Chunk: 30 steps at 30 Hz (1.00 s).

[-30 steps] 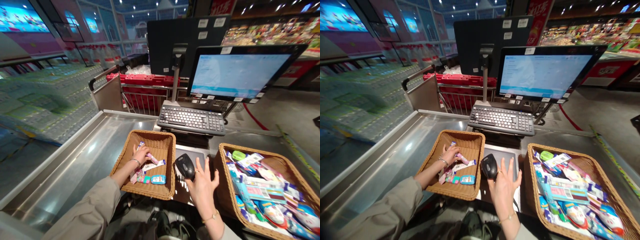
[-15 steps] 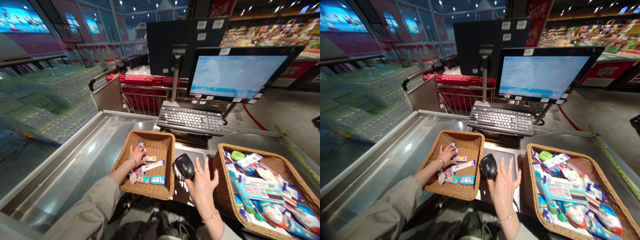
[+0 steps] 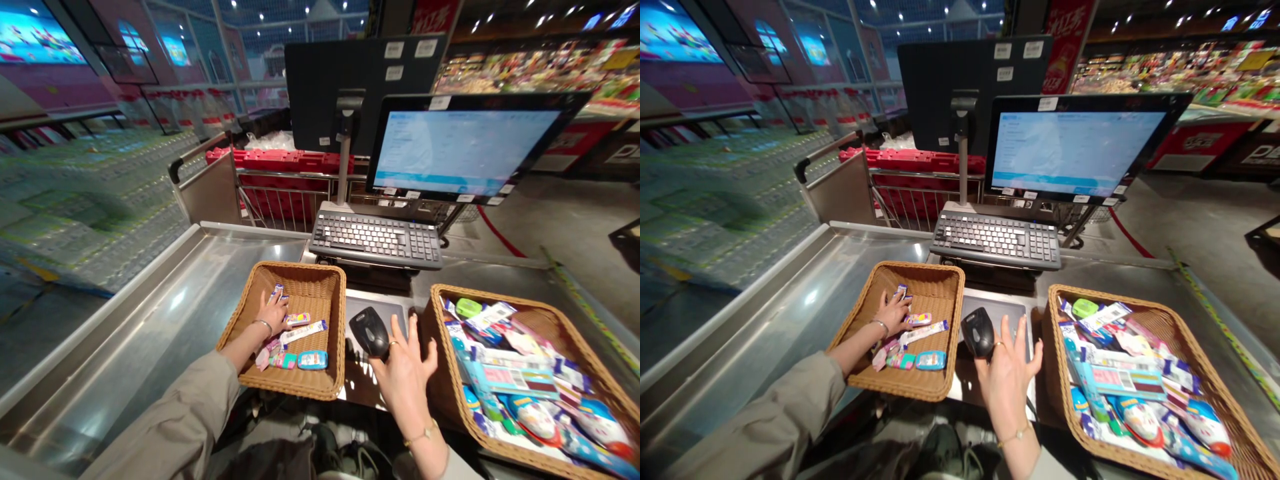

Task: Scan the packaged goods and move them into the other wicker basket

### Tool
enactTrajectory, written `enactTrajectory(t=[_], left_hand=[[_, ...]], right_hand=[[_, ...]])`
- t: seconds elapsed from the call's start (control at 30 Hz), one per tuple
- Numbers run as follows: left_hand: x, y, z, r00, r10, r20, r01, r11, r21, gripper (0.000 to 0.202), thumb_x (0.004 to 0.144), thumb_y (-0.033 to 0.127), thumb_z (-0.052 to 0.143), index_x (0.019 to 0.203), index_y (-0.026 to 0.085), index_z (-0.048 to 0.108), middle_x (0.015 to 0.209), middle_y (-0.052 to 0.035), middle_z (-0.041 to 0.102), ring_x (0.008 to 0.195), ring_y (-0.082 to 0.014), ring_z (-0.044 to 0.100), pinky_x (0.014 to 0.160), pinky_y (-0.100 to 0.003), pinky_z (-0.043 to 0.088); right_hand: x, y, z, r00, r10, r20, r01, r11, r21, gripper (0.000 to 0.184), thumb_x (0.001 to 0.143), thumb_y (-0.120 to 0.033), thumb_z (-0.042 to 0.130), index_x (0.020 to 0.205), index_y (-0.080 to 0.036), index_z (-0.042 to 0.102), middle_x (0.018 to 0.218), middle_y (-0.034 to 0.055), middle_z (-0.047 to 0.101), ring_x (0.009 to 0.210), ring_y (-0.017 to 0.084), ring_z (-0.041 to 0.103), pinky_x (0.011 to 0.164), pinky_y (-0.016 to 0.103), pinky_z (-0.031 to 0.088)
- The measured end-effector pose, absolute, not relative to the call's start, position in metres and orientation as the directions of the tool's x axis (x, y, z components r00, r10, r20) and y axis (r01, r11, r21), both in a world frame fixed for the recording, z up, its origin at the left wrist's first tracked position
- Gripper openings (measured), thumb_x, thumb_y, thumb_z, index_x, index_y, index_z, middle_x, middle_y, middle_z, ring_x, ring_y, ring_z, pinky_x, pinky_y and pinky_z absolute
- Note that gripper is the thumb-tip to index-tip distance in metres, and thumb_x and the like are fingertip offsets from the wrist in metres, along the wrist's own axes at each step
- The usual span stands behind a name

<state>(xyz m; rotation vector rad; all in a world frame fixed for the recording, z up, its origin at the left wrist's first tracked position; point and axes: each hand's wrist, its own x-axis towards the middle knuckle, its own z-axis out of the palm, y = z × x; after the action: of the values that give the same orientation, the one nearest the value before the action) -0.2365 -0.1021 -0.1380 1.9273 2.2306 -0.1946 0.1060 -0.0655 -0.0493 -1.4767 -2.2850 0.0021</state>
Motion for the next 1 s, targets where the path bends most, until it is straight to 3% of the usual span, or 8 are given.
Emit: enactTrajectory(t=[0.13, 0.33, 0.6, 0.67, 0.83, 1.0], left_hand=[[-0.235, -0.102, -0.141, -0.154, 0.955, -0.252, 0.984, 0.171, 0.049, 0.03, 0.08, 0.056, 0.058, 0.09, 0.032, 0.074, 0.143, -0.002, 0.049, 0.145, -0.036, 0.014, 0.104, -0.072, -0.013], [-0.232, -0.101, -0.148, -0.22, 0.948, -0.231, 0.971, 0.235, 0.042, 0.026, 0.085, 0.049, 0.054, 0.083, 0.034, 0.075, 0.143, 0.0015, 0.05, 0.145, -0.0364, 0.012, 0.103, -0.073, -0.012], [-0.223, -0.102, -0.14, -0.257, 0.964, -0.066, 0.966, 0.257, -0.006, 0.028, 0.091, 0.035, 0.045, 0.108, 0.035, 0.068, 0.144, -0.0029, 0.049, 0.144, -0.0313, 0.018, 0.107, -0.069, -0.012], [-0.22, -0.103, -0.139, -0.24, 0.97, -0.031, 0.971, 0.24, -0.019, 0.028, 0.09, 0.038, 0.048, 0.111, 0.035, 0.066, 0.143, -0.0037, 0.05, 0.143, -0.0314, 0.021, 0.107, -0.068, -0.012], [-0.214, -0.095, -0.139, -0.254, 0.964, -0.083, 0.967, 0.25, -0.051, 0.047, 0.077, 0.057, 0.061, 0.112, 0.027, 0.067, 0.143, -0.0104, 0.049, 0.143, -0.0383, 0.019, 0.106, -0.07, -0.015], [-0.205, -0.084, -0.138, -0.272, 0.955, -0.121, 0.961, 0.264, -0.079, 0.041, 0.077, 0.049, 0.064, 0.11, 0.026, 0.068, 0.137, -0.011, 0.055, 0.142, -0.0395, 0.02, 0.107, -0.07, -0.013]], right_hand=[[0.105, -0.065, -0.05, -0.352, 0.872, 0.34, 0.869, 0.439, -0.227, 0.029, 0.08, -0.03, 0.05, 0.102, -0.022, 0.067, 0.136, 0.0078, 0.055, 0.141, 0.033, 0.025, 0.107, 0.06, 0.014], [0.104, -0.066, -0.051, -0.352, 0.875, 0.331, 0.87, 0.437, -0.228, 0.03, 0.08, -0.03, 0.05, 0.103, -0.022, 0.067, 0.137, 0.0077, 0.054, 0.141, 0.033, 0.025, 0.107, 0.06, 0.014], [0.106, -0.066, -0.051, -0.342, 0.877, 0.337, 0.875, 0.428, -0.226, 0.029, 0.081, -0.03, 0.048, 0.102, -0.022, 0.067, 0.137, 0.0079, 0.054, 0.141, 0.032, 0.025, 0.106, 0.06, 0.015], [0.105, -0.066, -0.05, -0.338, 0.88, 0.334, 0.876, 0.424, -0.23, 0.029, 0.081, -0.03, 0.048, 0.102, -0.021, 0.067, 0.137, 0.0077, 0.054, 0.141, 0.032, 0.025, 0.107, 0.059, 0.015], [0.104, -0.066, -0.05, -0.333, 0.88, 0.338, 0.878, 0.421, -0.229, 0.028, 0.08, -0.028, 0.047, 0.098, -0.021, 0.067, 0.135, 0.0077, 0.056, 0.14, 0.032, 0.026, 0.107, 0.059, 0.014], [0.104, -0.065, -0.053, -0.335, 0.874, 0.352, 0.878, 0.425, -0.22, 0.031, 0.08, -0.028, 0.047, 0.102, -0.021, 0.066, 0.134, 0.0091, 0.056, 0.139, 0.033, 0.028, 0.107, 0.059, 0.014]])
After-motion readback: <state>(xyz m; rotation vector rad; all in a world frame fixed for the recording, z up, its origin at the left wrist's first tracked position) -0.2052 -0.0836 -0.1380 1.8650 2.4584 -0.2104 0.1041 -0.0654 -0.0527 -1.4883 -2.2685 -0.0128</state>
